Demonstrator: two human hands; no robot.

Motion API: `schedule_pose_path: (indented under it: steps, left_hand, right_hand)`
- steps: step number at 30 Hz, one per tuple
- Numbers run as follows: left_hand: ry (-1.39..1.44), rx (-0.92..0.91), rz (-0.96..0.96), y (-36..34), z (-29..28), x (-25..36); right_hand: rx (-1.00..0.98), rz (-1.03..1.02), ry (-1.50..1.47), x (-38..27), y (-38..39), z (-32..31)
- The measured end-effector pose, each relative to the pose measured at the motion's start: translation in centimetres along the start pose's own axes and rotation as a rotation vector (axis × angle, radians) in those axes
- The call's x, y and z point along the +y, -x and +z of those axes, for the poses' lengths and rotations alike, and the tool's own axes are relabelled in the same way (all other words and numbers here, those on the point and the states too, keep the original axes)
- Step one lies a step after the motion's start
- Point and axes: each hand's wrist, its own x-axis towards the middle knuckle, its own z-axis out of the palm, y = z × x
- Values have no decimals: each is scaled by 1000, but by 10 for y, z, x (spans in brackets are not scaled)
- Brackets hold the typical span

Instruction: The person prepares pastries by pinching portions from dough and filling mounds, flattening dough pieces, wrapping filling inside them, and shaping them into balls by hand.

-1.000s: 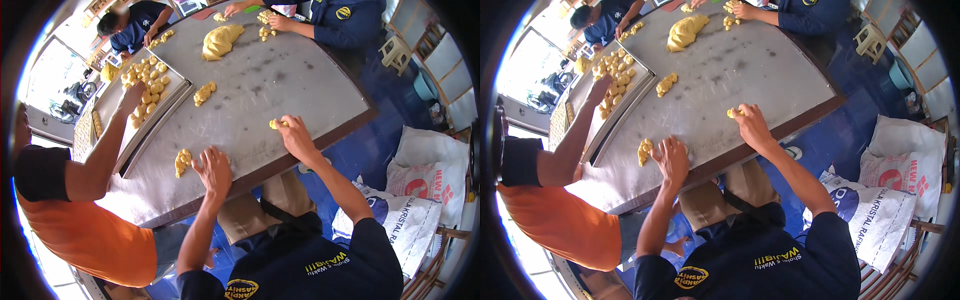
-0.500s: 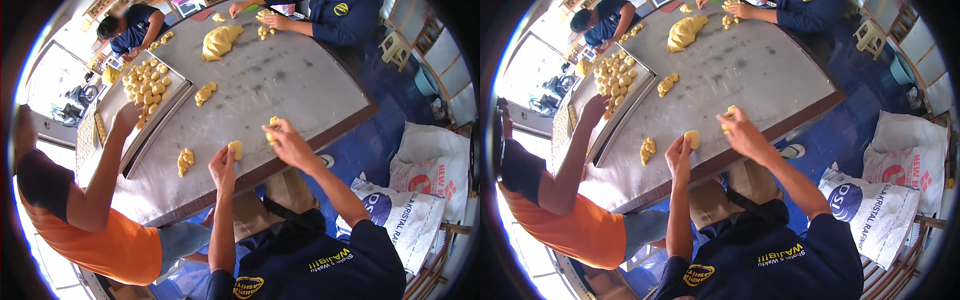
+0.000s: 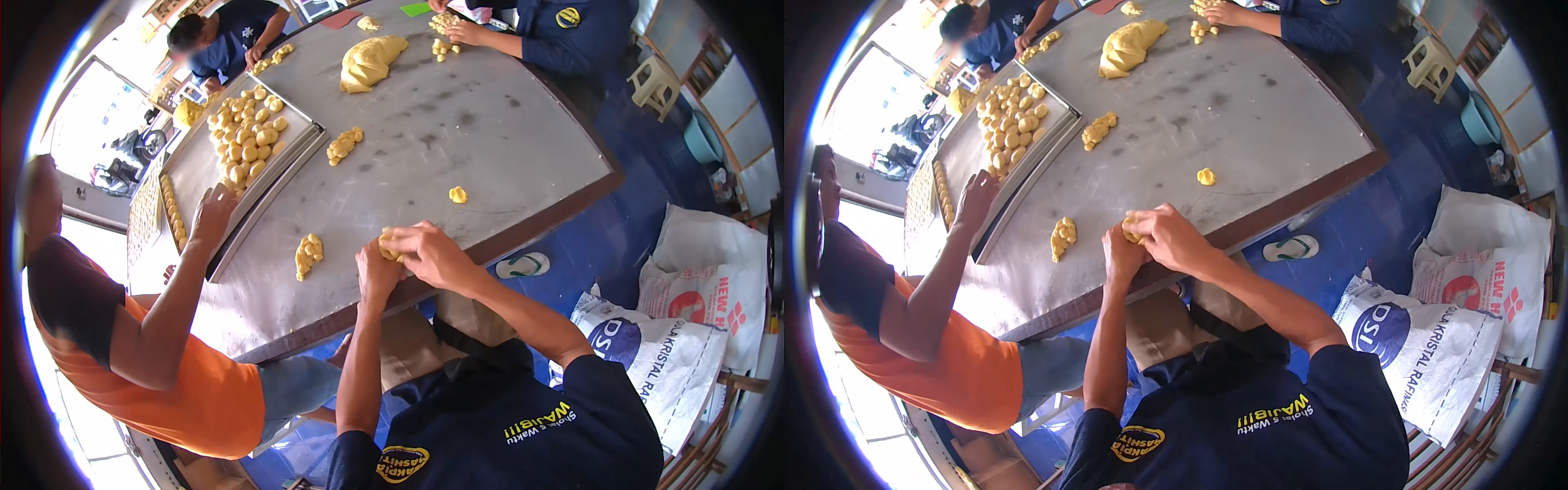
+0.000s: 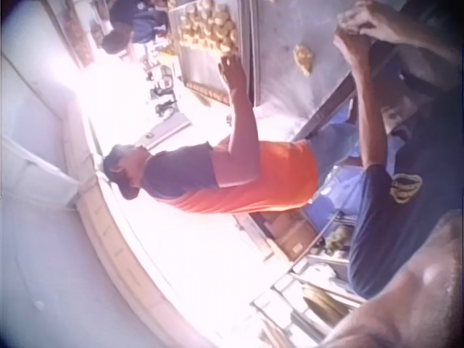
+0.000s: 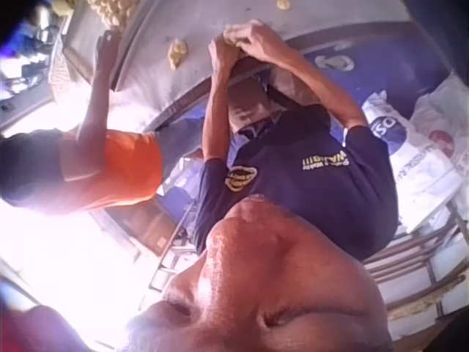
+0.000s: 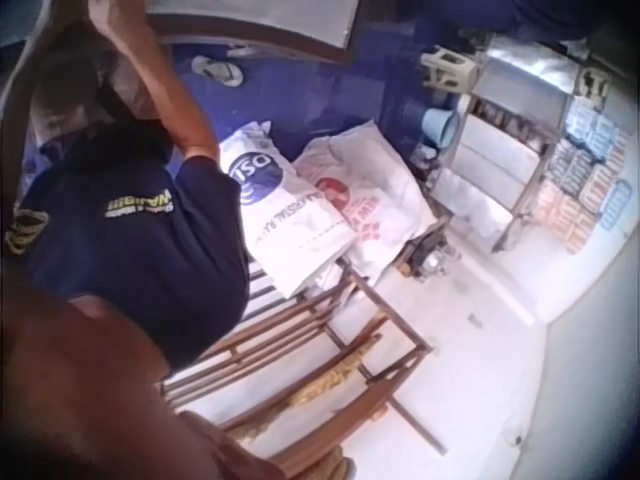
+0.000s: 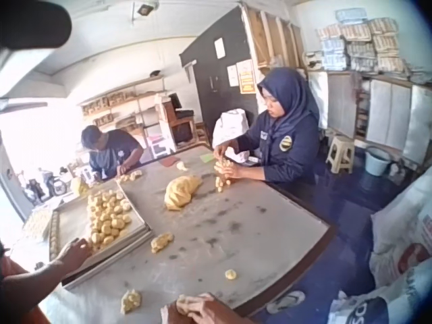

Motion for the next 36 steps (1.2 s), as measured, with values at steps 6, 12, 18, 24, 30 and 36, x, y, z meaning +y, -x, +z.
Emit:
schedule_pose_path:
  steps: [6, 12, 18, 24, 30, 36]
  left_hand:
    - [-124, 142, 36, 13, 6, -4]
    - [162, -56, -192, 17, -6, 8]
    - [165, 46, 142, 14, 4, -14]
    - [43, 8, 127, 15, 1, -7]
    - [561, 85, -39, 9, -8, -31]
    - [491, 43, 92, 15, -16, -32]
  right_hand:
    - [-35, 165, -37, -13, 0, 11]
    - [13, 119, -107, -5, -6, 0]
    - [-105, 444, -289, 11, -18, 1]
    - [-59, 171, -164, 18, -26, -12]
    - [152, 99, 442, 96, -4, -48]
    - [222, 150, 325, 102, 15, -72]
